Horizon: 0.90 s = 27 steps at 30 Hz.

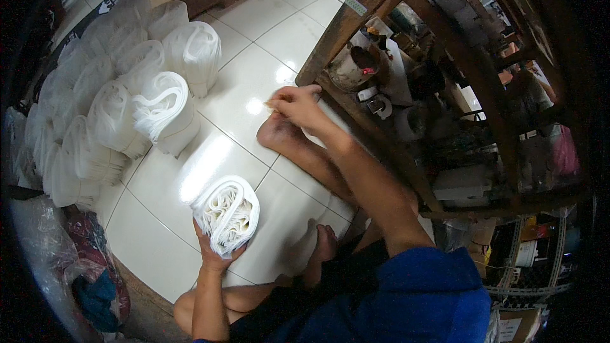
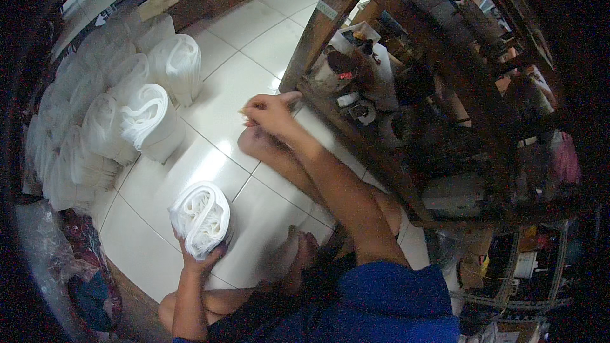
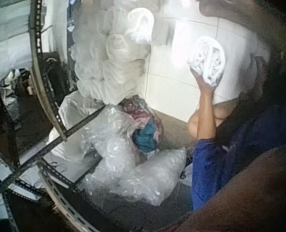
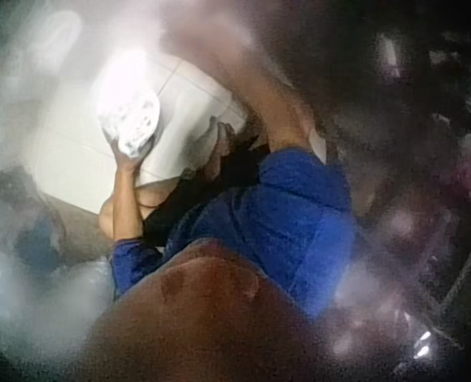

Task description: The person sits on the floor and repeatedly folds white plastic sheets. They retrieve sheets from a nearby shelf, fold them into smaller rectangles, and place the folded stacks on the floor.

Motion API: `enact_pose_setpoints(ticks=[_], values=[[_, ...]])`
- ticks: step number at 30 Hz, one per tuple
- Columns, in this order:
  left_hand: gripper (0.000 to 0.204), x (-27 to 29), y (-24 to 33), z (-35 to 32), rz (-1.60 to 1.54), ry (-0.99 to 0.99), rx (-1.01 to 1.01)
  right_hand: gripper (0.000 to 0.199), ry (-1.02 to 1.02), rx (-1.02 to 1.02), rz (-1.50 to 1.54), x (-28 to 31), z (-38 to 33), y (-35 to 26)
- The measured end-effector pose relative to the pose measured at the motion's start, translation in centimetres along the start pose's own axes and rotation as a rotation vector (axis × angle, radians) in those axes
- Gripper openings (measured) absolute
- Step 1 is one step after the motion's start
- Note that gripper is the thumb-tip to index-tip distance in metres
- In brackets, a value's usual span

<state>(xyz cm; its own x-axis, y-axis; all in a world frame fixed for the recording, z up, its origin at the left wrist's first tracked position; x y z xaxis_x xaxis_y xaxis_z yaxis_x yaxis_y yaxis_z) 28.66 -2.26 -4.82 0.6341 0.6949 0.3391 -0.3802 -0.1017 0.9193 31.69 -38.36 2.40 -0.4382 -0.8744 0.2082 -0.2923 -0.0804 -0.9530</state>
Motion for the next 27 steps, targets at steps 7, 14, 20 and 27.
enact_pose_setpoints(ticks=[7,14,20,27], values=[[0.099,-0.5,-3.0,-1.3,0.026,-0.002,0.045,0.023,0.335,0.071,-0.283,19.3,-10.5,-5.6],[0.064,-0.6,-3.3,-1.4,-0.017,0.070,0.065,0.028,0.570,-0.163,-0.466,32.4,-8.3,0.2],[0.100,-1.2,-4.7,-1.8,-0.166,-0.051,0.238,0.030,0.560,-0.123,-0.682,27.9,-6.3,-2.6],[0.113,0.1,1.6,1.8,-0.137,0.044,-0.107,0.033,0.541,0.208,-1.128,32.3,-7.4,-1.0]])
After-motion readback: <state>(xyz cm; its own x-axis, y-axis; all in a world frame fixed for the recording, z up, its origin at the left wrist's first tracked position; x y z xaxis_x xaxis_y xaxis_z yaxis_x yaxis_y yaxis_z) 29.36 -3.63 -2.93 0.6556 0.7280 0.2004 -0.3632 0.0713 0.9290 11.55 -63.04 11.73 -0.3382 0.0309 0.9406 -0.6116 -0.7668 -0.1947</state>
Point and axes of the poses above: each hand's wrist, its own z-axis towards the middle knuckle, its own x-axis out of the back of the hand, y = z × x, the point moved 6 cm from there along z, towards the middle knuckle, and after that the axes turned 2 degrees about -x, right-handed, at the moved point
